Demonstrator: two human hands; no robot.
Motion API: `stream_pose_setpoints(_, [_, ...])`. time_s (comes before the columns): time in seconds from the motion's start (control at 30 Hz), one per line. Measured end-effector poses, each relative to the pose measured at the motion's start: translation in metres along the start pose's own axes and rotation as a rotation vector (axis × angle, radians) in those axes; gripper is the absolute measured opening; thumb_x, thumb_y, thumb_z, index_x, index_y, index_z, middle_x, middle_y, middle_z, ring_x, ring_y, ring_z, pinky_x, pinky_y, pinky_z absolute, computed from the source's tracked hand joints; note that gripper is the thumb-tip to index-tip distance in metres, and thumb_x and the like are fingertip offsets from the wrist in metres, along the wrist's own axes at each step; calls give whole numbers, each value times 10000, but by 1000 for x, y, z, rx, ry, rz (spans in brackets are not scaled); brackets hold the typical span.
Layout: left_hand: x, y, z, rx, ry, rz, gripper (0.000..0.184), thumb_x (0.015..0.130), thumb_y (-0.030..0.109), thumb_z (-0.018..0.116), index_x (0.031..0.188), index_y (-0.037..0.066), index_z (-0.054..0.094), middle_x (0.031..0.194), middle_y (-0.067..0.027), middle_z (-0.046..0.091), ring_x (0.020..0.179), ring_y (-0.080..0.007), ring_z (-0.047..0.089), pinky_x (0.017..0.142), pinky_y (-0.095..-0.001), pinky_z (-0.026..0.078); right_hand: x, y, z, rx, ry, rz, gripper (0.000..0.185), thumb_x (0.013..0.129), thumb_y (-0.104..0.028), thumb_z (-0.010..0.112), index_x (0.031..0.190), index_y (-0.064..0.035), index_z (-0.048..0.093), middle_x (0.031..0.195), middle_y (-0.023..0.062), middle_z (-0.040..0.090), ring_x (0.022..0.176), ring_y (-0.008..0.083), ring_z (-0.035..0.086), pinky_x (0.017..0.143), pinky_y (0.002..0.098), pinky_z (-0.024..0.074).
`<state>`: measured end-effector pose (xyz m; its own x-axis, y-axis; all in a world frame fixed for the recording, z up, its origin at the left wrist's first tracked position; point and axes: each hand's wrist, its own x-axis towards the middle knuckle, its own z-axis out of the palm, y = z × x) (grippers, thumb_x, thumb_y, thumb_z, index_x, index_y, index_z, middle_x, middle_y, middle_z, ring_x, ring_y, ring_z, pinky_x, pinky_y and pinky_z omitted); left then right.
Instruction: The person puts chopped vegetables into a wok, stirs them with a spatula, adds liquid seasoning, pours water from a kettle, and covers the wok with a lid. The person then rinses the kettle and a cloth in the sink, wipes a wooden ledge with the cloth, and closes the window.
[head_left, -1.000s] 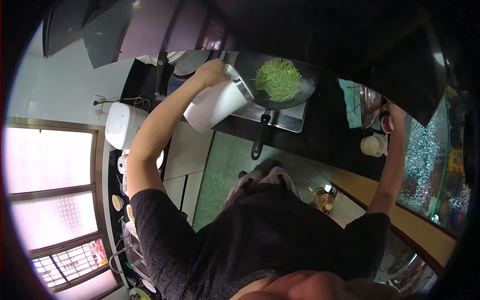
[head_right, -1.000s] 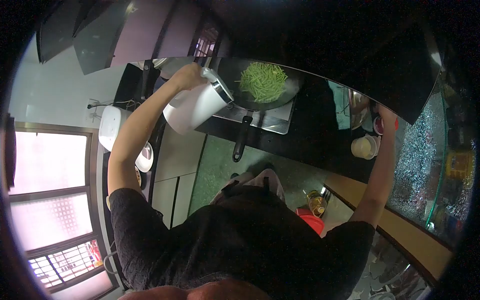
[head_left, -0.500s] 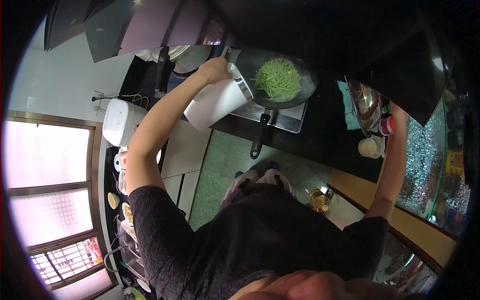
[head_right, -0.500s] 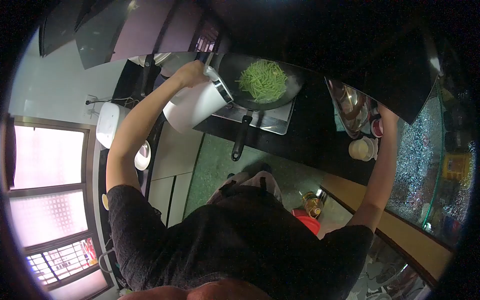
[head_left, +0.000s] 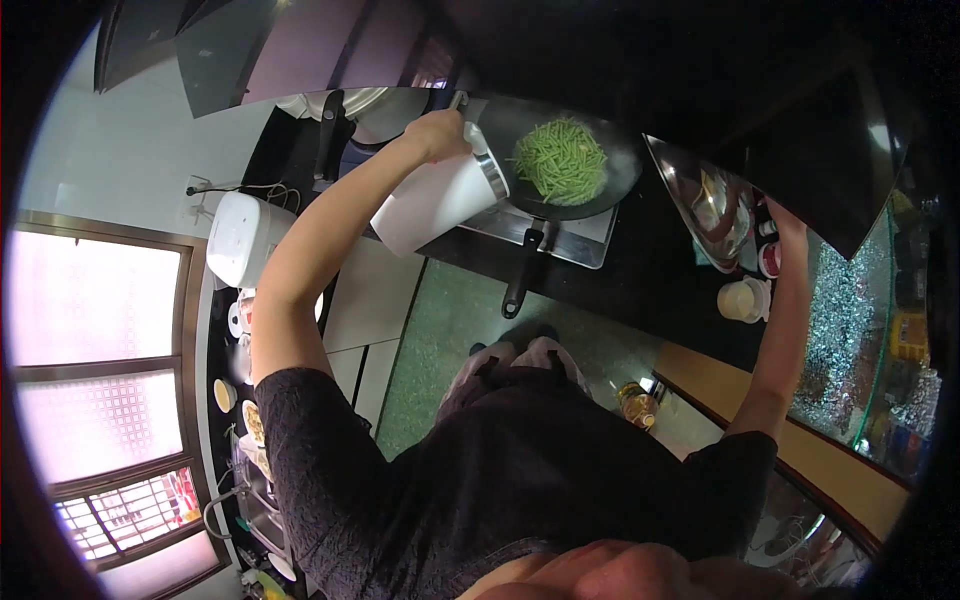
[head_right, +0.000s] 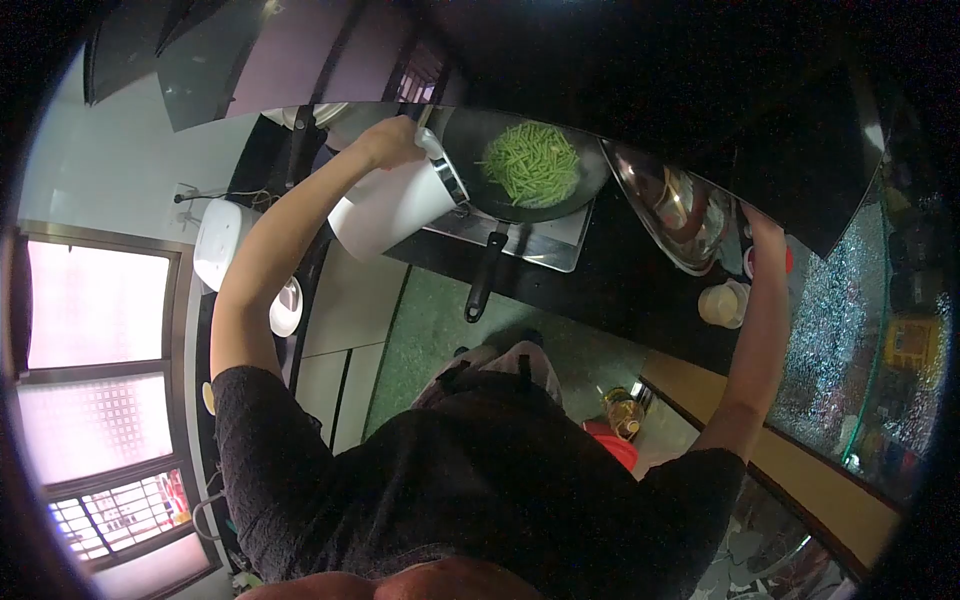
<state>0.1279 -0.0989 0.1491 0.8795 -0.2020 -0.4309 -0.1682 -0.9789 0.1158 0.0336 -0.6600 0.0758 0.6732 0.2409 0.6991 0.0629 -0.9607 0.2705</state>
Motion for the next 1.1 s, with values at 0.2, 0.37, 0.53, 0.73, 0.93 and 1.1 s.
stream_pose_setpoints(0.2, [0, 6, -3, 13, -28, -8, 303, 751, 264, 653, 758, -39, 666, 695, -164, 657, 636, -262, 667, 620, -364, 519, 26, -37, -8, 1, 73, -26, 287, 796, -229, 646, 1032, -68, 674, 1055, 155, 658, 966, 330, 624, 852, 421, 483])
stream_pose_setpoints(0.37, [-1, 4, 3, -12, 25, 3, 333, 742, 288, 656, 783, -42, 666, 682, -188, 649, 645, -287, 669, 639, -382, 518, 68, -98, -10, 4, 190, -31, 282, 797, -224, 643, 1032, -71, 673, 1045, 151, 660, 957, 327, 627, 845, 421, 486])
stream_pose_setpoints(0.53, [-8, -21, 31, -57, 183, 16, 365, 725, 322, 669, 780, -39, 674, 740, -182, 670, 696, -288, 677, 674, -383, 520, 107, -167, 8, 28, 260, -8, 277, 798, -219, 640, 1032, -74, 672, 1035, 148, 663, 948, 323, 630, 839, 422, 488])
stream_pose_setpoints(0.73, [-58, -63, 80, -544, 404, -99, 337, 698, 286, 667, 773, -42, 664, 599, -173, 624, 574, -265, 646, 573, -379, 501, 114, -233, 46, 328, -10, 139, 283, 802, -182, 619, 1071, -104, 653, 978, 134, 662, 895, 310, 639, 791, 425, 500])
stream_pose_setpoints(0.93, [-112, -79, 161, -1100, 685, -182, 192, 734, 152, 657, 833, -13, 656, 592, -23, 585, 479, -86, 512, 450, -253, 405, 112, -269, 63, 253, -288, 12, 350, 809, -132, 603, 1159, -127, 600, 1008, 136, 632, 899, 291, 630, 741, 408, 507])
stream_pose_setpoints(1.1, [-162, -73, 184, -1340, 769, -278, 165, 777, 104, 670, 901, -4, 654, 665, 8, 589, 539, -51, 485, 464, -216, 358, 119, -278, 51, 269, -270, -41, 441, 785, -143, 644, 1217, -145, 554, 977, 113, 600, 925, 290, 599, 793, 384, 495])
